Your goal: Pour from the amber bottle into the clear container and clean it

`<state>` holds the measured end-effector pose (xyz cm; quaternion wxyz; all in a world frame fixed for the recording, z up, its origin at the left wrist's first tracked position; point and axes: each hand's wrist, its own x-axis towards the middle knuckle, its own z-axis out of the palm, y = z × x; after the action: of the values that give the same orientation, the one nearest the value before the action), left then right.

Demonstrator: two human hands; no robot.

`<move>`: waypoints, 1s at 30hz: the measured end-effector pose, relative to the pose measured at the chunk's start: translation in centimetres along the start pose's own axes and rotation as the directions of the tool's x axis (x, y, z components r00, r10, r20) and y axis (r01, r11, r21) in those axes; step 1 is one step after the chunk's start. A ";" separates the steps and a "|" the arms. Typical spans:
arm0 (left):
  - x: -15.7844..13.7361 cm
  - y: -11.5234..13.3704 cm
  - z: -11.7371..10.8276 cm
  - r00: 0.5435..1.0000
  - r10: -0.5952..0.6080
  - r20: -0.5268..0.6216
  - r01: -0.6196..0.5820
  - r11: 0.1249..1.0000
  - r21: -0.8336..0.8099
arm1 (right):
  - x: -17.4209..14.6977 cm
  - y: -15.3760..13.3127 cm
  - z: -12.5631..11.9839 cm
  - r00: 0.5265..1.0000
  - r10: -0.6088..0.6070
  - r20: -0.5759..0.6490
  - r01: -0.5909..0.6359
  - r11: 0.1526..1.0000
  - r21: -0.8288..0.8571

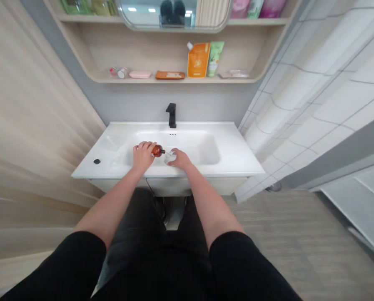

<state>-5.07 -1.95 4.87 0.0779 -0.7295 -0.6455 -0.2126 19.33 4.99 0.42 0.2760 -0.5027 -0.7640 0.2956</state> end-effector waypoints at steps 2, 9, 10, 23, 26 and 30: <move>0.0 0.0 0.0 1.000 0.002 0.002 -0.002 1.000 0.003 | 0.1 0.1 0.1 1.000 -0.002 0.007 0.002 1.000 -0.005; 0.1 -0.2 0.2 1.000 0.010 -0.008 -0.010 1.000 0.009 | 0.2 0.2 0.2 1.000 -0.010 -0.011 0.009 1.000 -0.015; 0.1 -0.2 0.3 1.000 0.010 -0.011 -0.010 1.000 0.008 | 0.2 0.2 0.2 1.000 -0.007 -0.009 0.007 1.000 -0.018; 0.0 0.0 0.0 1.000 -0.001 0.002 0.001 1.000 -0.001 | 0.1 0.2 0.2 1.000 -0.005 -0.009 0.005 1.000 -0.016; 0.0 -0.1 0.0 1.000 0.006 0.001 -0.006 1.000 -0.002 | 0.1 0.1 0.2 1.000 0.006 0.001 -0.005 1.000 -0.024; 0.0 -0.2 0.2 1.000 0.012 -0.010 -0.012 1.000 -0.003 | 0.0 0.0 0.2 1.000 -0.005 -0.002 0.005 1.000 -0.029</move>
<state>-5.21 -1.84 4.72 0.0812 -0.7324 -0.6404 -0.2165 19.19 4.98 0.28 0.2703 -0.5050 -0.7692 0.2833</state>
